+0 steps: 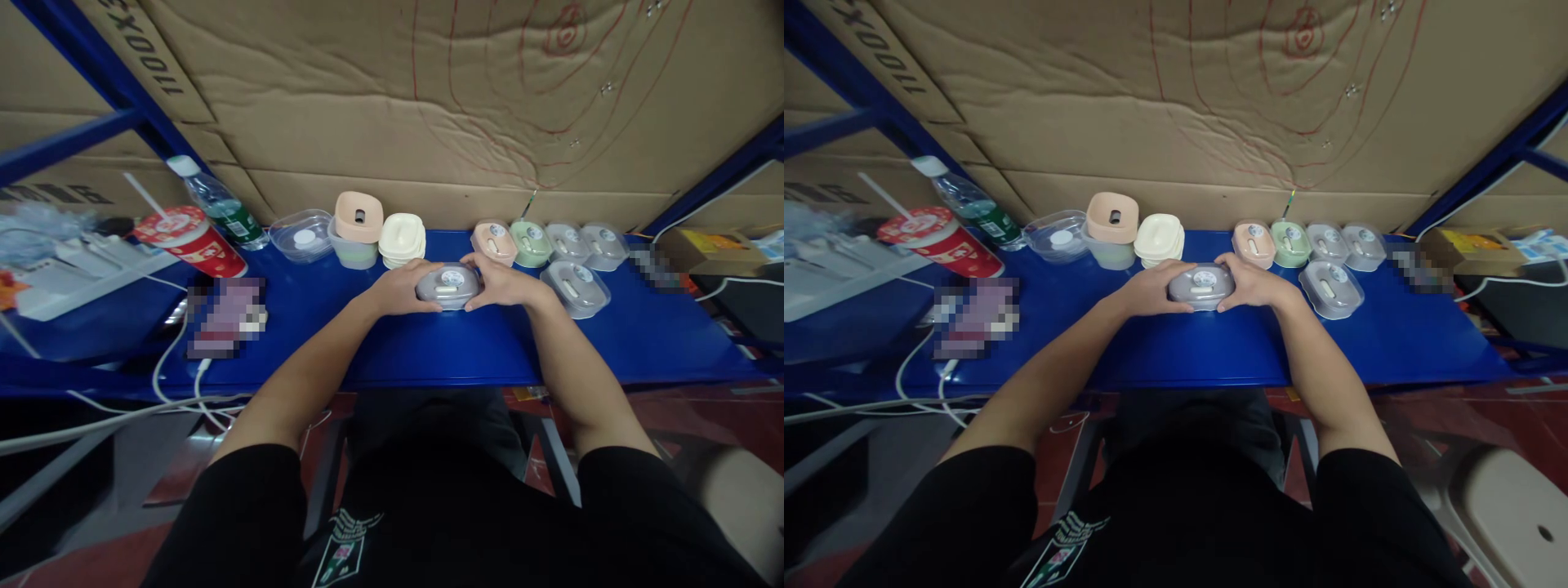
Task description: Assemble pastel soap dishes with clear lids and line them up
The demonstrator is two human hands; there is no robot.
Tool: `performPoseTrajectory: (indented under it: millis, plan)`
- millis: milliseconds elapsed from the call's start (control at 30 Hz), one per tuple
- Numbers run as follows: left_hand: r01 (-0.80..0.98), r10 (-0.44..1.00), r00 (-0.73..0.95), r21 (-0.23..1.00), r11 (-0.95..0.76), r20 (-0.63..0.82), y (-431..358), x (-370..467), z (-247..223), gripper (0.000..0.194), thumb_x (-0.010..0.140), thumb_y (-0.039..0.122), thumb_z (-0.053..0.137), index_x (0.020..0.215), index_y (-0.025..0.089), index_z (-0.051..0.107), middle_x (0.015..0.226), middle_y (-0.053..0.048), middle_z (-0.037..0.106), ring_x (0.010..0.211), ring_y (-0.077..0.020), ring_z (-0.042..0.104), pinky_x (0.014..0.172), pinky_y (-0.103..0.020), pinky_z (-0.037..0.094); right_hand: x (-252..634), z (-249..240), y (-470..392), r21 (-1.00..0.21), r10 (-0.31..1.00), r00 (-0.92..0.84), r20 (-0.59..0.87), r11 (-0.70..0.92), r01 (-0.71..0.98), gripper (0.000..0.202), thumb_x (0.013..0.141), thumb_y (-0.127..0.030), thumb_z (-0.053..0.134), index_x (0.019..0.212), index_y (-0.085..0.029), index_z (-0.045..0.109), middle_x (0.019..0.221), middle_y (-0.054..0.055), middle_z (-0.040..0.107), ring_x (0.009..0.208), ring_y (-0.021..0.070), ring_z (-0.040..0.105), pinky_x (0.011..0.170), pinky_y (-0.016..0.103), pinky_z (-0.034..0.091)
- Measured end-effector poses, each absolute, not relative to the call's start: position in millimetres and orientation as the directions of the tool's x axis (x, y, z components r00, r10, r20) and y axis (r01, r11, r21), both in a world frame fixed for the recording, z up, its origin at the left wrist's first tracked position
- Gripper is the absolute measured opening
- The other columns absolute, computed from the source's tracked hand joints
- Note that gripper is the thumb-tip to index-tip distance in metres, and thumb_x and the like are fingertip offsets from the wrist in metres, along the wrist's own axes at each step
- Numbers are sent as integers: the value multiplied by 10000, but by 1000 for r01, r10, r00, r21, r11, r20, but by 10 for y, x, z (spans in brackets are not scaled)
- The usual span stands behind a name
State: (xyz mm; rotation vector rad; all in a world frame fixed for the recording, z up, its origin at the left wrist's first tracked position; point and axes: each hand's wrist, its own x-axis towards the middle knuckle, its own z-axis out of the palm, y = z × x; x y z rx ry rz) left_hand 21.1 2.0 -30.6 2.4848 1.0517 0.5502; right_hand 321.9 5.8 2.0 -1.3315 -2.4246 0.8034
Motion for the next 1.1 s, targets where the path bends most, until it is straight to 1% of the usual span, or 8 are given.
performPoseTrajectory:
  millis: [133, 267, 400, 567, 700, 833, 967, 1100]
  plan:
    - [595, 750, 633, 498, -631, 194, 42, 195, -328, 992, 825, 691, 781, 1674, 264, 496, 1575, -159, 608, 1447, -390, 600, 1223, -551, 497, 3186, -28, 47, -500, 828, -560, -1, 485, 717, 1319, 647, -568, 993, 1733, -202, 342, 1681, 229, 512, 1531, 485, 510, 1263, 658, 425]
    - [584, 754, 622, 517, -626, 211, 88, 174, -364, 1017, 787, 668, 850, 1669, 304, 499, 1545, -160, 639, 1433, -390, 619, 1210, -584, 499, 3121, -76, 19, -438, 778, -626, 62, 584, 683, 1194, 762, -655, 916, 1747, -277, 355, 1771, 162, 412, 1625, 450, 398, 1303, 629, 390]
    - [583, 747, 629, 504, -637, 217, 102, 185, -395, 1010, 798, 646, 872, 1677, 339, 481, 1614, -139, 608, 1498, -382, 577, 1245, -590, 468, 3067, -85, 10, -403, 758, -647, 82, 619, 674, 1063, 830, -597, 893, 1729, -325, 395, 1740, 129, 462, 1599, 417, 445, 1287, 605, 421]
    - [631, 756, 623, 444, -637, 201, 44, 210, -354, 1007, 822, 682, 858, 1677, 298, 490, 1706, -155, 510, 1574, -407, 492, 1262, -594, 458, 3081, 14, -22, -367, 798, -601, 47, 574, 732, 1096, 735, -527, 970, 1675, -250, 479, 1620, 167, 586, 1479, 440, 568, 1224, 590, 491]
    - [629, 756, 605, 433, -646, 248, -24, 182, -220, 893, 867, 683, 833, 1615, 275, 566, 1696, -147, 513, 1420, -363, 633, 1177, -488, 550, 3207, 175, -117, -245, 878, -478, 0, 464, 851, 1054, 641, -614, 1000, 1553, -251, 618, 1544, 173, 646, 1390, 490, 617, 1158, 642, 513]
    - [644, 761, 527, 406, -648, 378, -48, 126, -109, 630, 974, 580, 761, 1508, 261, 654, 1526, -123, 648, 1100, -256, 746, 1015, -408, 615, 3251, 316, -217, -142, 919, -377, 114, 391, 909, 941, 727, -753, 898, 1462, -201, 698, 1657, 224, 535, 1486, 558, 508, 1167, 717, 465]
    - [678, 780, 429, 408, -612, 457, -37, 94, -103, 493, 1004, 523, 715, 1425, 268, 695, 1445, -109, 682, 857, -186, 712, 889, -392, 620, 3044, 286, -252, -181, 802, -556, 218, 593, 785, 757, 928, -579, 797, 1578, -236, 615, 1755, 162, 449, 1604, 463, 421, 1277, 685, 376]
    - [732, 804, 309, 412, -542, 508, -30, 81, -117, 481, 990, 472, 713, 1403, 228, 692, 1532, -148, 611, 974, -240, 723, 900, -426, 615, 2856, 115, -222, -168, 747, -650, 137, 665, 728, 545, 987, -379, 735, 1500, -199, 690, 1679, 160, 559, 1582, 427, 469, 1305, 651, 350]
